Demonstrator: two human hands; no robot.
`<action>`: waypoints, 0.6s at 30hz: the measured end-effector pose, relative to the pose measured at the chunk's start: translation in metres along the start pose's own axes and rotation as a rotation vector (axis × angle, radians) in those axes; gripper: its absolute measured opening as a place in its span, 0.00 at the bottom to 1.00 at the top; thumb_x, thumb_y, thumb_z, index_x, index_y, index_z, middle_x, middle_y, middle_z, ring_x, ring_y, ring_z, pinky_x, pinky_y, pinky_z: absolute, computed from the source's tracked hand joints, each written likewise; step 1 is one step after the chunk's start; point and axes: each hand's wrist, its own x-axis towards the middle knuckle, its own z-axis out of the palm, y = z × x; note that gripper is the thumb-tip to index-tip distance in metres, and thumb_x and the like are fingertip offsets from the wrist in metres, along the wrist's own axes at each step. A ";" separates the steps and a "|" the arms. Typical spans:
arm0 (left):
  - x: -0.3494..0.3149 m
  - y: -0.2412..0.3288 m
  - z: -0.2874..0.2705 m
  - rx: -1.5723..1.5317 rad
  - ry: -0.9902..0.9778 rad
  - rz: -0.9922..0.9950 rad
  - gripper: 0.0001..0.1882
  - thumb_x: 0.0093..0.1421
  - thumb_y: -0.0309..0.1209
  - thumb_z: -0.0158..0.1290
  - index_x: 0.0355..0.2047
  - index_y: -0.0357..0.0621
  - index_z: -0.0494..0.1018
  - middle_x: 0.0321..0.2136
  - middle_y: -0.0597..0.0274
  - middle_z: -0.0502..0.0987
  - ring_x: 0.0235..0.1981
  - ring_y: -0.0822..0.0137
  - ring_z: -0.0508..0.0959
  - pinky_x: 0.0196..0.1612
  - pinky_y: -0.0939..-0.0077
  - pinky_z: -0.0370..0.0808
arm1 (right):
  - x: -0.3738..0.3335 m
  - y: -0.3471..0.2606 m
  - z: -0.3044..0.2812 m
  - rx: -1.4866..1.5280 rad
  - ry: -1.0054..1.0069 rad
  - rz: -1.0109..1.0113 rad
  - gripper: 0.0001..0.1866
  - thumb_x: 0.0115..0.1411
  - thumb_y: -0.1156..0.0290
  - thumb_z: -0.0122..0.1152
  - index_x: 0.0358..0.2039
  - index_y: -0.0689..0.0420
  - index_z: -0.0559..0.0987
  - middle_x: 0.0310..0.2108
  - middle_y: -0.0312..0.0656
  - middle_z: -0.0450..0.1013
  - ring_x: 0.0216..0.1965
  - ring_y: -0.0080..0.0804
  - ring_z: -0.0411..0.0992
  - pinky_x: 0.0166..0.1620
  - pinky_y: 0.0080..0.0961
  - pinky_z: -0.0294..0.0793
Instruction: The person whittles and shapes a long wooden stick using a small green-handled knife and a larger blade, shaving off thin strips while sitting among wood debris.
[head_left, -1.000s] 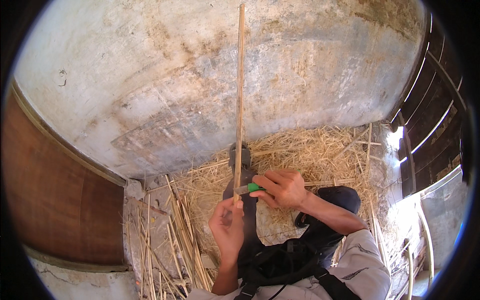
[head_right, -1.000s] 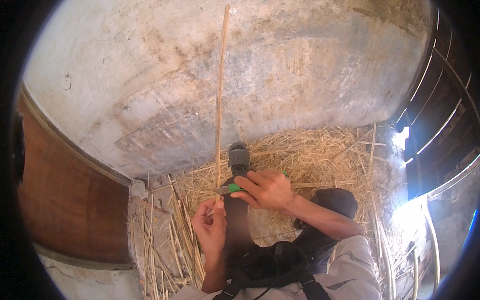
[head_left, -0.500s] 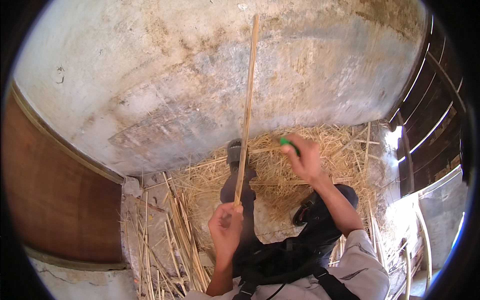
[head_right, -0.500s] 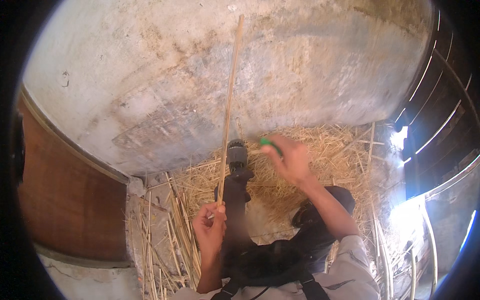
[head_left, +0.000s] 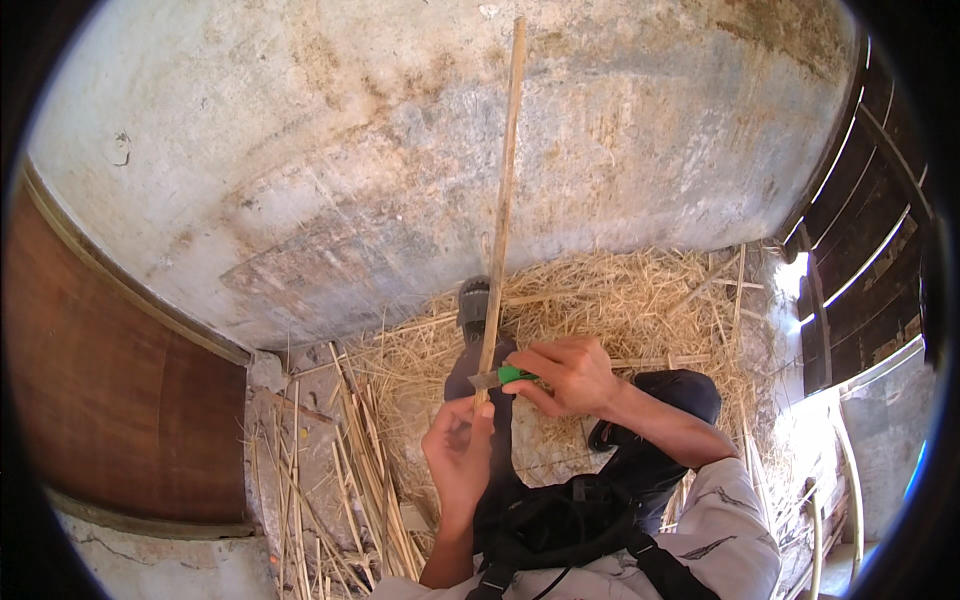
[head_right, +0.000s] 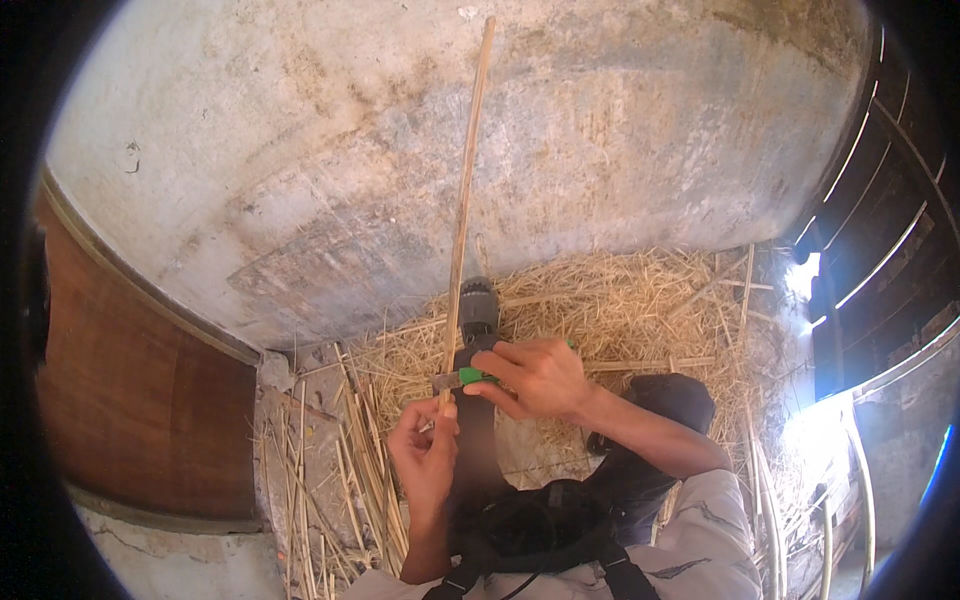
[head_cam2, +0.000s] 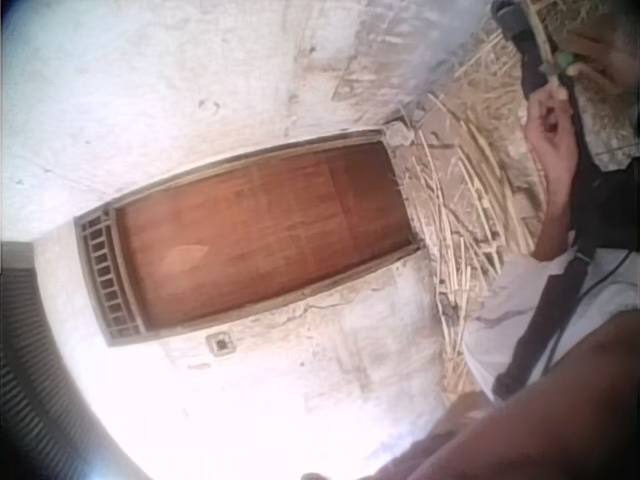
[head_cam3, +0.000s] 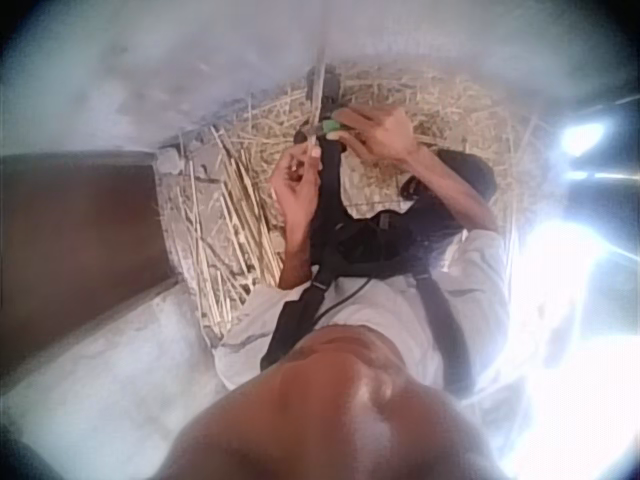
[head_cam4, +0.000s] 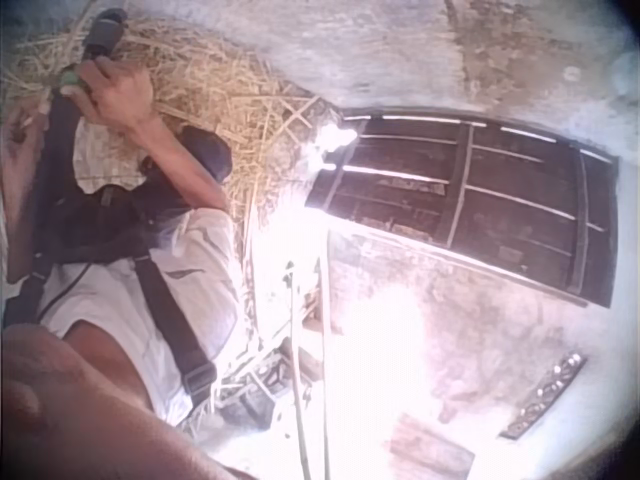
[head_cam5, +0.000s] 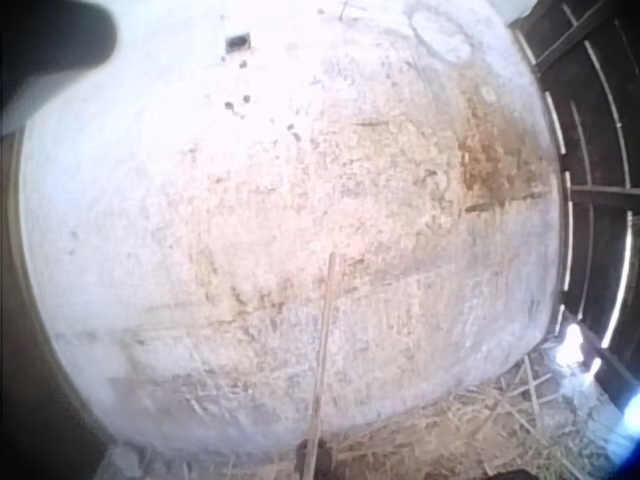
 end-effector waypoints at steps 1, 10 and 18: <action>0.000 0.001 0.000 -0.002 0.004 -0.006 0.05 0.67 0.25 0.59 0.42 0.36 0.77 0.28 0.71 0.76 0.25 0.85 0.70 0.27 0.89 0.63 | 0.000 0.000 0.001 -0.008 0.005 0.001 0.15 0.57 0.54 0.73 0.37 0.50 0.83 0.24 0.35 0.76 0.20 0.37 0.75 0.23 0.30 0.73; -0.003 -0.010 -0.004 0.040 -0.024 0.018 0.05 0.67 0.25 0.60 0.41 0.36 0.77 0.27 0.72 0.76 0.27 0.83 0.71 0.29 0.86 0.66 | 0.003 0.024 0.004 -0.106 0.246 0.231 0.15 0.64 0.55 0.66 0.35 0.54 0.81 0.18 0.38 0.71 0.17 0.40 0.73 0.22 0.34 0.73; -0.021 -0.027 -0.015 0.037 -0.141 -0.038 0.06 0.70 0.28 0.56 0.41 0.39 0.76 0.24 0.73 0.73 0.18 0.87 0.65 0.19 0.88 0.58 | 0.002 0.068 -0.039 0.163 0.228 0.583 0.21 0.73 0.52 0.53 0.42 0.59 0.80 0.21 0.37 0.70 0.23 0.26 0.68 0.29 0.29 0.67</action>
